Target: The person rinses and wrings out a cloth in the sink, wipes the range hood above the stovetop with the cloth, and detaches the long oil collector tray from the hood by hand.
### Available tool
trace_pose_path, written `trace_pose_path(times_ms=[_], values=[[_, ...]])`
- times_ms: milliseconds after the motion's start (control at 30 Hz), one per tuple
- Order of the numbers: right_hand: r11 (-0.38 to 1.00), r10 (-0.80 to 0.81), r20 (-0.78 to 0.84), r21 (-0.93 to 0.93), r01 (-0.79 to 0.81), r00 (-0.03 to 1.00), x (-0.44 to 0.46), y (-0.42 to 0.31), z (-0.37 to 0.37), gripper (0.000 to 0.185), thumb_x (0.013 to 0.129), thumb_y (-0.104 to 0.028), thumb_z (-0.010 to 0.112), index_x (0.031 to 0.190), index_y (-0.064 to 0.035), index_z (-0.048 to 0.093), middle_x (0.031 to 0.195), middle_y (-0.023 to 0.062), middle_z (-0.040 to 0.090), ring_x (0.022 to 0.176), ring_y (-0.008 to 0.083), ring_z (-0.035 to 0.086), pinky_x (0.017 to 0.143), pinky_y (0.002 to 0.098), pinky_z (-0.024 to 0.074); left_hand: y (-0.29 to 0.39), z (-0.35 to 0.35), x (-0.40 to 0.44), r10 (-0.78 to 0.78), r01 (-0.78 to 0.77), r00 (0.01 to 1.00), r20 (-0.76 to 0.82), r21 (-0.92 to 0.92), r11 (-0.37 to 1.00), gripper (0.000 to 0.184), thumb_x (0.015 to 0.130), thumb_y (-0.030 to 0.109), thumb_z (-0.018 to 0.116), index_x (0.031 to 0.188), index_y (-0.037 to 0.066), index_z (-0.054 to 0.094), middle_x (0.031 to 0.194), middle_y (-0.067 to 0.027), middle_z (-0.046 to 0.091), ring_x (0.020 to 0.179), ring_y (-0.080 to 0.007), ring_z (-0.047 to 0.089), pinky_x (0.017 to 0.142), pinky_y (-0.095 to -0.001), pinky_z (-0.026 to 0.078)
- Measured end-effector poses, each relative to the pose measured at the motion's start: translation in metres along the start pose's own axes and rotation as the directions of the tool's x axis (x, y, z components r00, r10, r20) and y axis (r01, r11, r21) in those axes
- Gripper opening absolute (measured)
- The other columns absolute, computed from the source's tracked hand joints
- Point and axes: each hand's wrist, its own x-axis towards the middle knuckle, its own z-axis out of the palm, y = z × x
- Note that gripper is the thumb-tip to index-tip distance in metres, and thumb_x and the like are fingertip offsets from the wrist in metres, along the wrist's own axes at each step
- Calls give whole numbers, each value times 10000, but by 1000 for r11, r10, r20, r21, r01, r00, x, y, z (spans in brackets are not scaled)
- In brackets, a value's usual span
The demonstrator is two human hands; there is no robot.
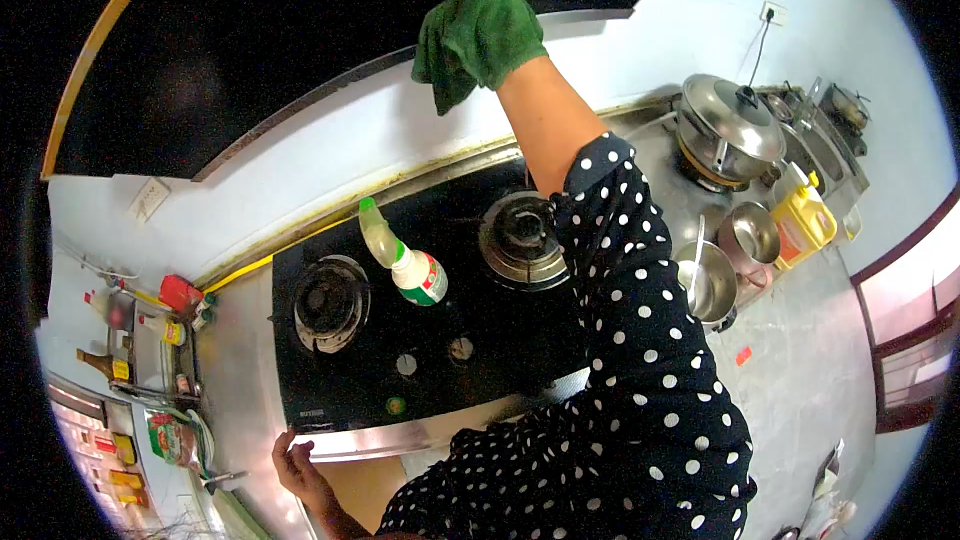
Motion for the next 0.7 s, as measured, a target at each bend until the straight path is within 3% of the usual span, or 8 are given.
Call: trace_pose_path(times_ms=[33,200,267,367,400,533,667,700], values=[[987,-120,25,-103,122,992,2,-1,8,110,752,-156,638,765,-53,673,779,136,657,710,280,629,654,345,519,0,-1,-1,-2,2,1000,-5,13,1000,247,903,8,414,1121,-26,525,1069,-135,567,815,-178,578,721,-285,493],[944,-183,132,-255,211,974,-1,-28,38,63,826,-134,604,832,-77,632,779,57,624,688,192,590,653,303,513,0,-5,-5,-46,48,997,-65,19,999,242,905,92,469,1104,-33,529,1021,-131,584,766,-179,570,698,-292,481],[667,-376,235,-602,438,896,-19,-91,42,105,740,-185,659,782,-88,648,776,87,634,709,244,613,663,338,520,-7,-11,-8,-83,85,993,-80,27,996,240,907,99,468,1099,-32,530,1026,-133,582,768,-183,573,691,-292,489],[652,-339,306,-605,457,890,-23,-138,66,157,654,-223,694,745,-100,659,779,112,635,735,278,619,685,362,521,-19,-17,-11,-22,19,996,-83,-35,999,231,907,100,469,1086,-29,537,1033,-135,577,761,-186,578,674,-291,501],[652,-410,337,-541,531,848,-22,-141,77,140,636,-214,690,718,-104,661,753,108,633,727,284,621,681,365,520,-14,-19,-13,-38,36,996,-83,-23,999,226,905,97,472,1079,-30,539,1032,-135,576,760,-185,579,670,-292,504],[632,-369,398,-556,540,840,-20,-153,97,187,737,-225,691,890,-126,652,915,72,639,864,212,614,752,323,518,-10,-20,-10,-30,29,993,-110,-11,1000,218,899,85,474,1070,-28,547,1025,-137,576,752,-182,580,668,-291,504],[904,-420,158,-7,426,894,-6,-124,63,472,735,-375,678,1123,-126,578,1157,93,559,1058,229,537,913,378,437,-11,-19,-3,-75,70,992,-104,-46,996,215,896,80,474,1068,-24,551,1021,-135,576,747,-183,584,678,-289,501],[850,-504,90,-124,512,859,-3,-118,54,463,761,-343,665,1148,-110,563,1155,94,565,1060,227,540,924,376,438,-12,-19,-2,-76,73,994,-79,-46,996,213,895,81,478,1067,-22,551,1017,-132,577,747,-182,587,682,-290,499]])
